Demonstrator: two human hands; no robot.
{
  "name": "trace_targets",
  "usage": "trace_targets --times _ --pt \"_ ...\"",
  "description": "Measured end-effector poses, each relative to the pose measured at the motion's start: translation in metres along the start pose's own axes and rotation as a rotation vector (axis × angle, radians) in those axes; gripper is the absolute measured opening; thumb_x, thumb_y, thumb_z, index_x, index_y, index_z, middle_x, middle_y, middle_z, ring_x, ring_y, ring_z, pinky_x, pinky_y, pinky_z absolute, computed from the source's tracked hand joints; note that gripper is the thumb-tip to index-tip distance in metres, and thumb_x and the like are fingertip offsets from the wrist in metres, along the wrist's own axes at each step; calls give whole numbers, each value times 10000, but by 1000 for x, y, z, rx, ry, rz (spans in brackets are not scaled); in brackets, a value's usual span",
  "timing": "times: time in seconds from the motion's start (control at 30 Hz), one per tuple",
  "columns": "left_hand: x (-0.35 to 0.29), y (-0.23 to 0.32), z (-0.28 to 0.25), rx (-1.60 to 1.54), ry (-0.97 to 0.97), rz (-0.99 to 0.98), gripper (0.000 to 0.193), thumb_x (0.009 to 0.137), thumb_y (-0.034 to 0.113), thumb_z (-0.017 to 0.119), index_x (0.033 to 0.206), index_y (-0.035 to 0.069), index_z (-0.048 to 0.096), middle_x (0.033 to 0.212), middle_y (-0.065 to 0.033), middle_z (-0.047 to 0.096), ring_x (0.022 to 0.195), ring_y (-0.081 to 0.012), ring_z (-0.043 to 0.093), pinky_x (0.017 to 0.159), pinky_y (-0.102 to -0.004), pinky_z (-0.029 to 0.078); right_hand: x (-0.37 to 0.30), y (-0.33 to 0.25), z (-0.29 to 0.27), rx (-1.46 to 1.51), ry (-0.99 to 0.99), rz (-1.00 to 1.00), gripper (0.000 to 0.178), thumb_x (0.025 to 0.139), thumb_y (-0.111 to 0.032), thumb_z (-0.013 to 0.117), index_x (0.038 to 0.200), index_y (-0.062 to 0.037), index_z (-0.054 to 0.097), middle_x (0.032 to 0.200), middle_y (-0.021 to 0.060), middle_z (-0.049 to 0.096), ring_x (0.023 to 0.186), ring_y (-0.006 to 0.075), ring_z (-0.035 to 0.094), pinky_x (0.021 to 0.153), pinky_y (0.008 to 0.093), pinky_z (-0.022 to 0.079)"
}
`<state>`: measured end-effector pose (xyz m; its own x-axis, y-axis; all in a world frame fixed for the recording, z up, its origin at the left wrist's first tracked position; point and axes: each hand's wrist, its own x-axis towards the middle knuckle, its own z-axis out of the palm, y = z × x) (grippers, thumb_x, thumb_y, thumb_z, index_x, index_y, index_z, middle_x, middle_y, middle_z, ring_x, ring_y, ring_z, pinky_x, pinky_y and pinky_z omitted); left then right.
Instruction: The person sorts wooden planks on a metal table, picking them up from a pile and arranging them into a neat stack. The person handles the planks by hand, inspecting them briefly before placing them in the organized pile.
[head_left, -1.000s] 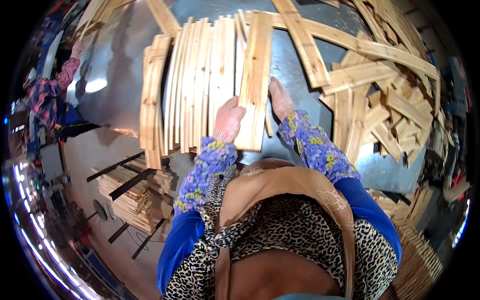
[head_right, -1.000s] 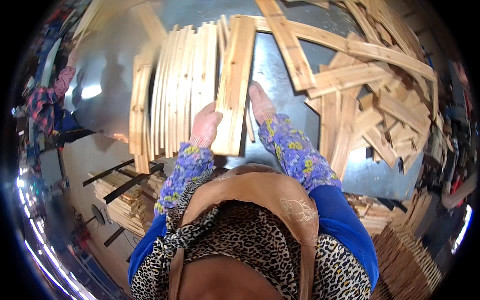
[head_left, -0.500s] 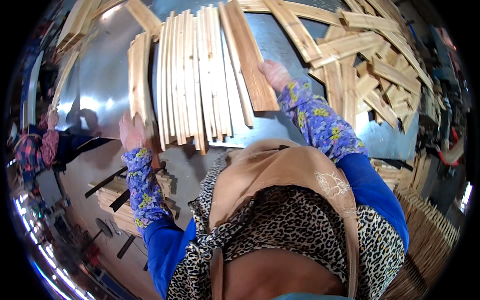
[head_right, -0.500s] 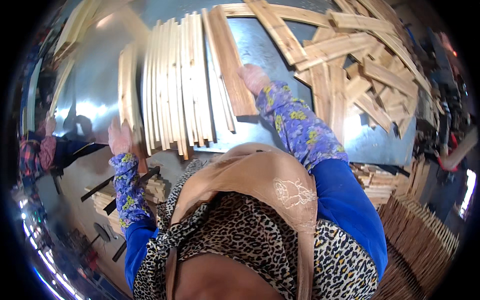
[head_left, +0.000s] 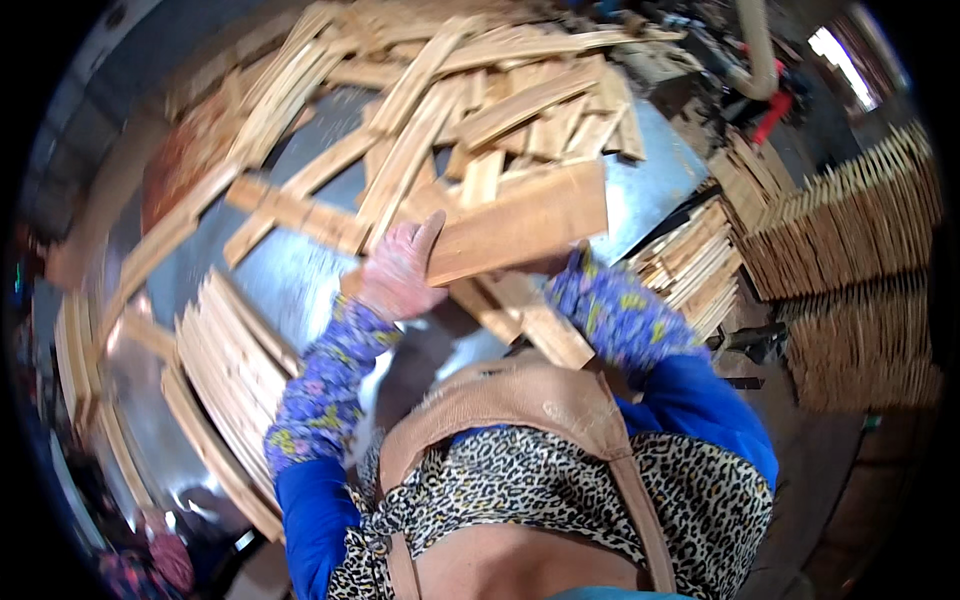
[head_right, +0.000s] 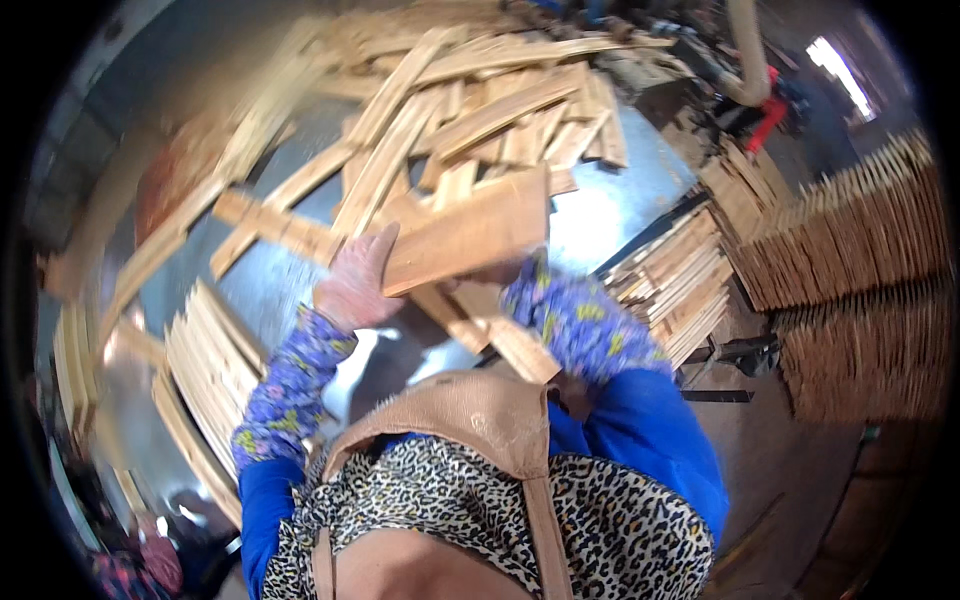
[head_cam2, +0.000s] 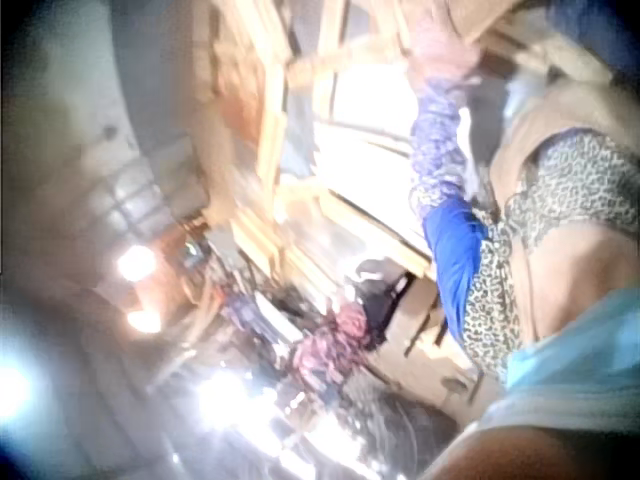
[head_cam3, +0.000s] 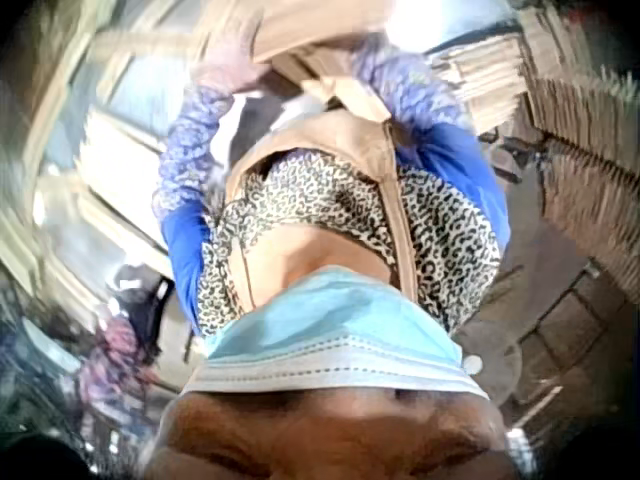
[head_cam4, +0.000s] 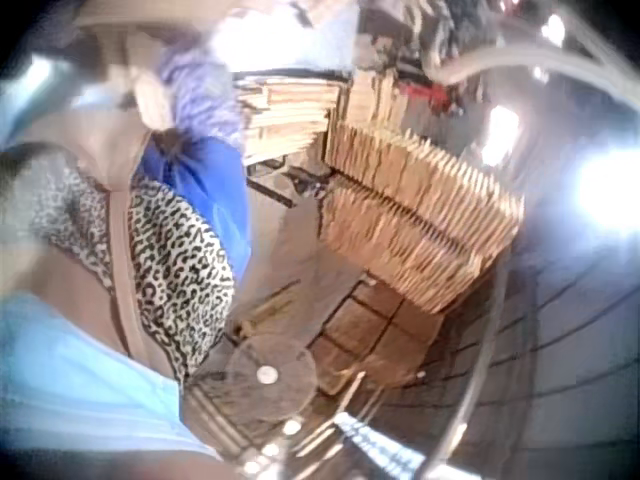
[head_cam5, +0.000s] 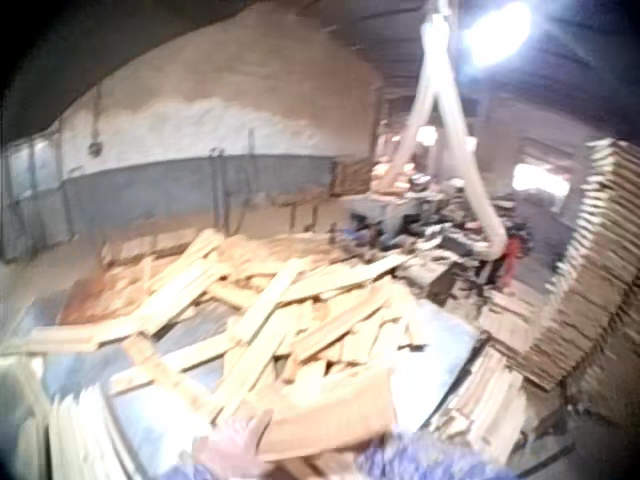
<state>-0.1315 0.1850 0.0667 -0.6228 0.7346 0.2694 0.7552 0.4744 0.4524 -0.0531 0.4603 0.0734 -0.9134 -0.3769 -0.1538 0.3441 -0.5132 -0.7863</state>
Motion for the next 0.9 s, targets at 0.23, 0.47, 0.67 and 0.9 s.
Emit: trace_targets --times 0.23,0.47,0.67,0.9 --pt "171 149 151 -519 -72 -308 1056 935 582 788 1706 -5 370 1527 -315 591 1363 -449 632 1174 -470 493 -95 55 -52 290 753 -522 476 1145 -167 652 1594 -65 531 1393 27 676 1232 140 646 1102 341 545" --pt "134 186 233 -368 -346 128 798 989 511 730 1597 27 546 1411 -222 689 1325 -387 653 1165 -544 466 -273 36 -204 -76 1212 -550 450 1102 -129 720 1519 1 613 1276 27 727 1098 111 669 917 288 594" --pt "86 117 242 32 -626 239 563 938 488 723 1307 66 763 1304 -182 751 1223 -378 692 1252 -618 320 -371 -21 -253 -5 1823 93 745 1057 -215 756 1674 33 420 1485 242 685 1271 360 716 1096 391 612" --pt "70 110 250 59 -620 137 567 940 456 713 1319 37 760 1336 -202 750 1280 -393 688 1340 -641 211 -375 -36 -311 3 1960 220 603 1082 -201 639 1618 34 496 1526 290 638 1347 430 666 1182 490 539"
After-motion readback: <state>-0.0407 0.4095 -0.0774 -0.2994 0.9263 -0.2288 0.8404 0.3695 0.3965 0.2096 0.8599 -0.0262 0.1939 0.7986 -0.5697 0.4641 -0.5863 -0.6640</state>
